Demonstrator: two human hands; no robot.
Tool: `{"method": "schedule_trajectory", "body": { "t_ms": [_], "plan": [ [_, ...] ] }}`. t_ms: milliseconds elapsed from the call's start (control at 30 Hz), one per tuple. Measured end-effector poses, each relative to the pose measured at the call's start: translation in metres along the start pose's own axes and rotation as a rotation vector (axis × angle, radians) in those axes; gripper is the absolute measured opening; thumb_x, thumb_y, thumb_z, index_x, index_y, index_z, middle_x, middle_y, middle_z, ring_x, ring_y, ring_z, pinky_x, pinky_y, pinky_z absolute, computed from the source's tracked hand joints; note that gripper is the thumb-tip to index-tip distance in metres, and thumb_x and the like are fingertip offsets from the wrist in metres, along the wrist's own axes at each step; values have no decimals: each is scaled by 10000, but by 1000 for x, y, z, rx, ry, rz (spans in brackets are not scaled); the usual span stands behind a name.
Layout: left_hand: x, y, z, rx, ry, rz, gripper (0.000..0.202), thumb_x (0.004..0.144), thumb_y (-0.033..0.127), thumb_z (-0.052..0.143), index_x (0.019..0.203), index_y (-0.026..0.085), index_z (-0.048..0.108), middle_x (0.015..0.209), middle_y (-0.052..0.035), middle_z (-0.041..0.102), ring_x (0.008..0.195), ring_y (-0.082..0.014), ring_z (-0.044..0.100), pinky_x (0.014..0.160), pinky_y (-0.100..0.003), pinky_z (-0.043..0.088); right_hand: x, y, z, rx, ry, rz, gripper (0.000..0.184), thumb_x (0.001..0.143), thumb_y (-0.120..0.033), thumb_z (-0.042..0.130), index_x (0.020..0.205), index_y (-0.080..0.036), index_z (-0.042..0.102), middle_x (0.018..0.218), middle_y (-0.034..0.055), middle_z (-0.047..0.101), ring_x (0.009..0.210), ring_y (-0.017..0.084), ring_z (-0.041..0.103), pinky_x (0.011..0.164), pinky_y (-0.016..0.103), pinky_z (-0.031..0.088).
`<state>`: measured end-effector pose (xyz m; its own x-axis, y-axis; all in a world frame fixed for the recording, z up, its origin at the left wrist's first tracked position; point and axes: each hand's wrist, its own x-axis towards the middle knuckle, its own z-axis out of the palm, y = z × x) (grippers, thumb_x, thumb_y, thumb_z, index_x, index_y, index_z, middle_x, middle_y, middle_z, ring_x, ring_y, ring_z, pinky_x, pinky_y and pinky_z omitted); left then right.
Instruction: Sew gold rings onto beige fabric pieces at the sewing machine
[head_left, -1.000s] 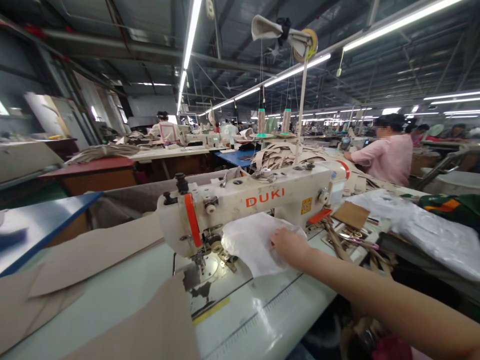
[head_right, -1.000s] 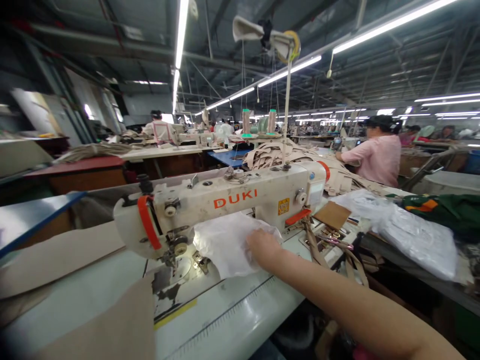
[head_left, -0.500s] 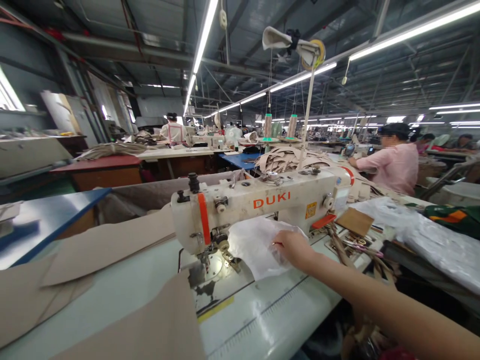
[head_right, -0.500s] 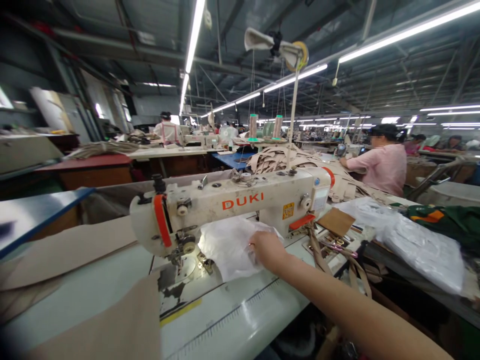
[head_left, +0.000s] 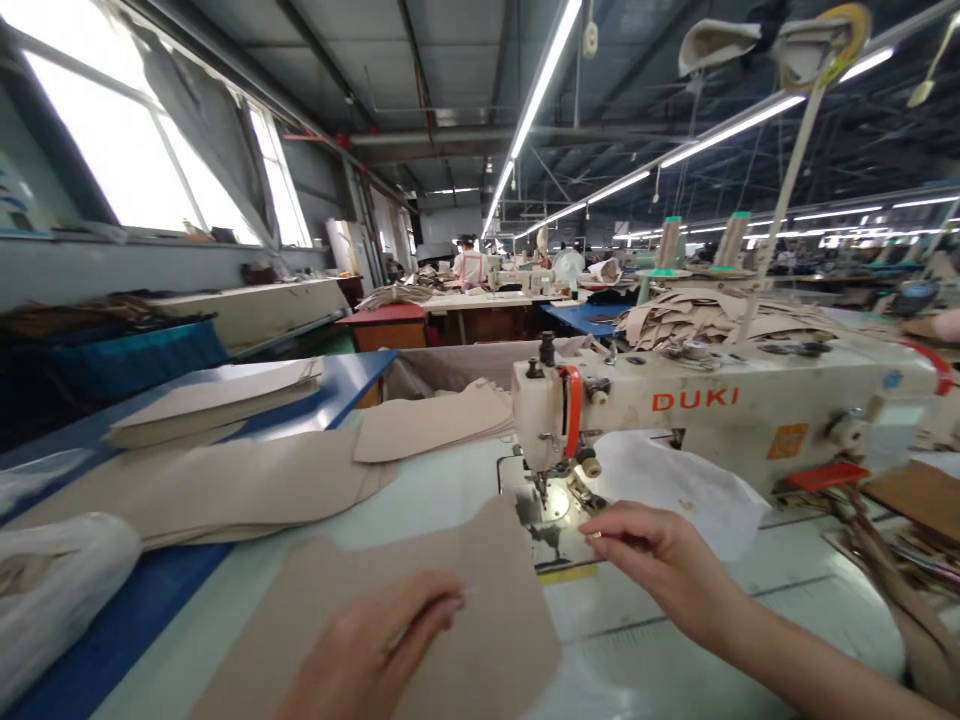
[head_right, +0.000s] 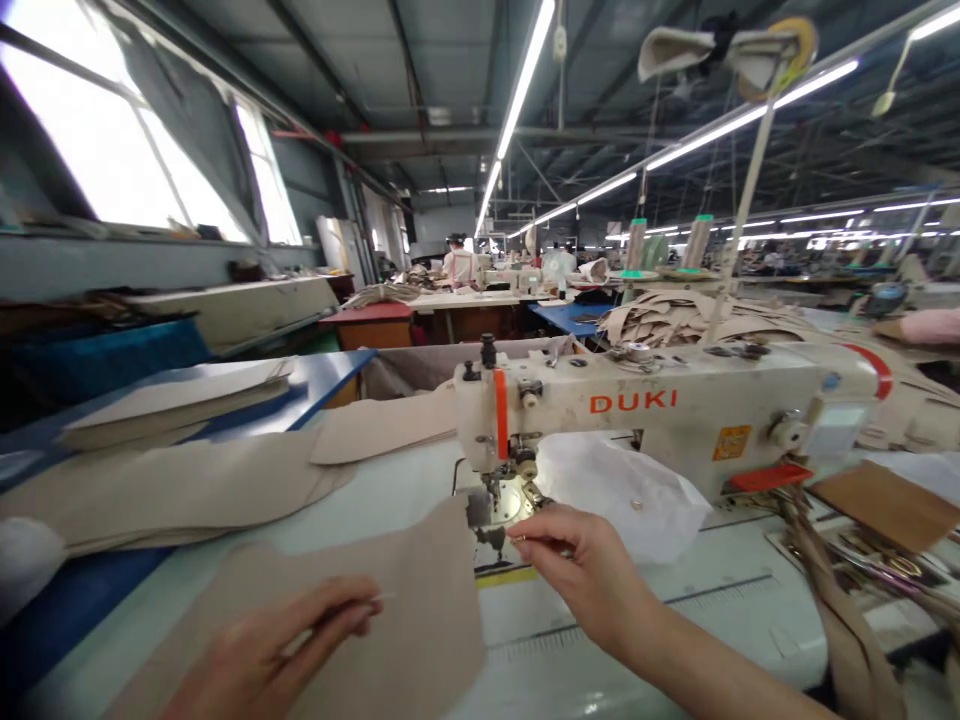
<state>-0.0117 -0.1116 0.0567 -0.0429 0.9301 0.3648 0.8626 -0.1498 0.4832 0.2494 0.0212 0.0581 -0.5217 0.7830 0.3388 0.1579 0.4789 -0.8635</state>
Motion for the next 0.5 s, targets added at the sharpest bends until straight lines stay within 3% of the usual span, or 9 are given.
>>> {"method": "schedule_trajectory", "body": {
  "t_ms": [100, 167, 333, 500],
  "plan": [
    [25, 20, 27, -130, -152, -27, 149, 854, 318, 504, 799, 242, 619, 675, 50, 651, 630, -112, 603, 592, -182, 423, 9, 10, 29, 195, -69, 168, 246, 733, -404, 659, 836, -190, 722, 731, 29, 682, 698, 169, 625, 650, 260, 501],
    [40, 24, 43, -201, -154, -62, 148, 842, 288, 498, 741, 217, 579, 632, 50, 617, 594, -111, 573, 565, -192, 398, 17, 21, 46, 304, -101, 234, 311, 692, -457, 685, 836, -184, 721, 731, 32, 685, 691, 177, 633, 660, 285, 511],
    [56, 3, 62, -355, -125, -138, 150, 847, 302, 466, 747, 211, 528, 617, 48, 593, 582, -119, 559, 556, -205, 389, 36, 38, 69, 413, -133, 307, 278, 661, -428, 702, 817, -198, 709, 728, 20, 678, 704, 184, 639, 697, 311, 508],
    [60, -12, 69, -432, -123, -198, 175, 854, 340, 463, 745, 216, 521, 597, 50, 596, 564, -124, 556, 547, -211, 386, 44, 34, 77, 304, -158, 187, 152, 754, -287, 606, 808, -175, 693, 725, 18, 666, 700, 155, 606, 655, 248, 458]
  ]
}}
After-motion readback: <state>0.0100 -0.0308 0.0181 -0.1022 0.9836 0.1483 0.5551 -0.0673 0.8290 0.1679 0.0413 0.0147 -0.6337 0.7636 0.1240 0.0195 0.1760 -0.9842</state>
